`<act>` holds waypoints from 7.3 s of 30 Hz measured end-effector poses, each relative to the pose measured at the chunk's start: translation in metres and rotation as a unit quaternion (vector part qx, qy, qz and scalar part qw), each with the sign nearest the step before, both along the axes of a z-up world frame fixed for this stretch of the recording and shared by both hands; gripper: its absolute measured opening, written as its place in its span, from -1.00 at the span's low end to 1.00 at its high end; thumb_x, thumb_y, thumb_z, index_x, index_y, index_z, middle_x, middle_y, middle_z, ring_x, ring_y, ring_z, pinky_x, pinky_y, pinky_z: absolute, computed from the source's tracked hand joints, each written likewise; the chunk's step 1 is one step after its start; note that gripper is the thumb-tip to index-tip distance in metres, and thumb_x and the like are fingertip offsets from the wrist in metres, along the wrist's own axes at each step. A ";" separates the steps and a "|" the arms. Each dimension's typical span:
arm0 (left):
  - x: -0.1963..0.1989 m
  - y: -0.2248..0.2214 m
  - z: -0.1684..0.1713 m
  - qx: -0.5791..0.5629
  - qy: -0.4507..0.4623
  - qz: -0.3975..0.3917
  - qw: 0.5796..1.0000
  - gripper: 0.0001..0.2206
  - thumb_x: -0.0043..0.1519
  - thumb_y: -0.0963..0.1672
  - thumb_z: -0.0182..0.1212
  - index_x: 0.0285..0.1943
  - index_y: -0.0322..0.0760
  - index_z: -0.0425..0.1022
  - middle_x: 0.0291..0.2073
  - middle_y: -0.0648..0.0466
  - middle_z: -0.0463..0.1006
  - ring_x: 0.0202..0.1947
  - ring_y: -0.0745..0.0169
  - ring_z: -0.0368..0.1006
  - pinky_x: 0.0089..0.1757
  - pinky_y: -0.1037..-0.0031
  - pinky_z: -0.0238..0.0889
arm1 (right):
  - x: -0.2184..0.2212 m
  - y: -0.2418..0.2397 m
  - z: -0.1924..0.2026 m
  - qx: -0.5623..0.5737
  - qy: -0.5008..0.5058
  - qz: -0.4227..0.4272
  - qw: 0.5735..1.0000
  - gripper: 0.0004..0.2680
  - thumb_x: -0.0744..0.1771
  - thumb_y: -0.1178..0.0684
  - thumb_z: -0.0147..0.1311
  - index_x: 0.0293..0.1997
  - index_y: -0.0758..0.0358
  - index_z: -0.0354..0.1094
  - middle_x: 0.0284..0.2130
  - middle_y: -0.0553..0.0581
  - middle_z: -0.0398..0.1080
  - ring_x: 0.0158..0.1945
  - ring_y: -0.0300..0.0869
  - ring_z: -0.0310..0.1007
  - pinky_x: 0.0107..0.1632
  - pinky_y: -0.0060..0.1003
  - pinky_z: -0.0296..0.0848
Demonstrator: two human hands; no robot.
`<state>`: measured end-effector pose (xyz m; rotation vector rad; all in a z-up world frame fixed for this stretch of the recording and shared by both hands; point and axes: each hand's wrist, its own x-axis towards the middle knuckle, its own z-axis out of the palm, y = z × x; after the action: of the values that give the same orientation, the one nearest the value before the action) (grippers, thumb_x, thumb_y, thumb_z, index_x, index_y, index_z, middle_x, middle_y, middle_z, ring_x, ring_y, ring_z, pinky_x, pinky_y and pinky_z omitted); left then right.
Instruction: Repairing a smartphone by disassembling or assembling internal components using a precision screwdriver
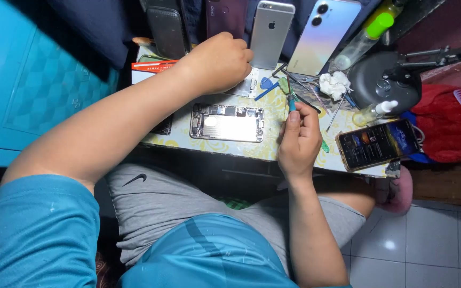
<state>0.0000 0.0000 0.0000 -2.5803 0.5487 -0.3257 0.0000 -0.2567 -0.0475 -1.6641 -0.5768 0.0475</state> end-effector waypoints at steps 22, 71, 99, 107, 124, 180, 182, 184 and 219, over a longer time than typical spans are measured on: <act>-0.101 -0.012 -0.002 -0.311 -0.205 0.102 0.922 -0.82 0.35 -0.12 0.03 -0.11 -0.13 0.60 -0.21 0.18 0.48 -0.10 0.17 0.40 -0.16 0.34 0.10 | 0.030 -0.010 -0.036 0.221 0.095 0.022 0.970 -0.83 0.36 0.25 0.24 0.03 0.24 0.44 -0.13 0.19 0.52 -0.20 -0.19 0.58 -0.08 -0.23 0.63; -0.073 -0.041 -0.033 -0.478 -0.203 0.067 0.852 -0.90 0.31 -0.08 0.29 -0.24 -0.12 0.57 -0.28 0.22 0.45 -0.06 0.16 0.38 -0.11 0.29 0.14 | 0.033 0.011 -0.011 0.238 0.200 0.075 0.947 -0.76 0.48 0.02 -0.17 0.29 0.20 -0.02 -0.03 0.35 0.48 -0.07 0.03 0.65 -0.04 -0.23 0.74; -0.099 -0.082 -0.024 -0.487 -0.230 0.091 0.837 -0.92 0.12 -0.20 0.44 -0.27 -0.21 0.63 -0.24 0.16 0.55 -0.11 0.18 0.40 -0.04 0.33 0.13 | 0.001 0.011 -0.019 0.127 -0.060 0.067 0.988 -0.37 0.44 0.46 -0.05 0.52 -0.15 -0.41 0.04 0.44 0.46 -0.15 -0.01 0.58 -0.13 -0.35 0.60; -0.099 -0.083 -0.022 -0.485 -0.234 0.084 0.838 -0.92 0.12 -0.21 0.43 -0.27 -0.24 0.63 -0.25 0.15 0.55 -0.12 0.18 0.40 -0.04 0.33 0.14 | -0.001 0.012 -0.015 0.114 -0.043 0.062 0.991 -0.37 0.45 0.45 -0.02 0.52 -0.13 -0.42 0.05 0.42 0.47 -0.19 -0.07 0.56 -0.16 -0.39 0.58; -0.098 -0.084 -0.021 -0.477 -0.233 0.090 0.843 -0.95 0.17 -0.19 0.39 -0.26 -0.23 0.63 -0.22 0.15 0.54 -0.10 0.18 0.39 -0.04 0.34 0.15 | 0.001 0.015 -0.007 0.129 0.013 0.083 0.988 -0.41 0.49 0.41 -0.04 0.51 -0.12 -0.45 0.10 0.45 0.48 -0.17 -0.03 0.62 -0.13 -0.38 0.63; -0.122 -0.097 -0.047 -0.382 -0.121 0.149 0.904 -0.42 0.16 0.22 0.32 0.07 -0.25 0.58 0.16 -0.11 0.41 0.27 -0.12 0.23 0.16 0.10 0.04 | 0.033 -0.001 -0.013 0.106 0.066 0.067 0.990 -0.40 0.51 0.41 -0.03 0.55 -0.13 -0.45 -0.01 0.35 0.52 -0.21 -0.09 0.59 -0.09 -0.31 0.66; -0.123 -0.097 -0.049 -0.375 -0.128 0.148 0.906 -0.42 0.17 0.23 0.31 0.07 -0.23 0.58 0.15 -0.09 0.41 0.26 -0.11 0.24 0.17 0.10 0.04 | 0.031 -0.002 -0.013 0.103 0.065 0.065 0.990 -0.40 0.51 0.42 -0.04 0.55 -0.14 -0.46 0.01 0.37 0.51 -0.19 -0.08 0.58 -0.07 -0.30 0.66; -0.123 -0.097 -0.050 -0.367 -0.137 0.146 0.908 -0.42 0.17 0.24 0.29 0.07 -0.21 0.59 0.13 -0.07 0.42 0.26 -0.10 0.25 0.17 0.10 0.03 | 0.029 -0.002 -0.013 0.102 0.063 0.063 0.991 -0.39 0.51 0.43 -0.06 0.55 -0.15 -0.47 0.03 0.39 0.50 -0.18 -0.08 0.57 -0.05 -0.29 0.67; -0.088 -0.114 -0.010 -0.542 -0.206 0.121 0.806 -0.94 0.18 -0.19 0.38 -0.22 -0.26 0.62 -0.26 0.10 0.53 -0.08 0.13 0.38 0.02 0.27 0.08 | 0.029 0.003 0.005 0.158 0.162 0.007 0.974 -0.38 0.41 0.16 0.20 0.58 0.05 -0.30 -0.22 0.24 0.54 -0.41 -0.22 0.52 -0.27 -0.43 0.59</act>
<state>-0.0877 -0.1139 -0.0099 -3.3839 -0.2514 -1.4073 0.0291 -0.2533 -0.0426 -1.3070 -0.3273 0.2223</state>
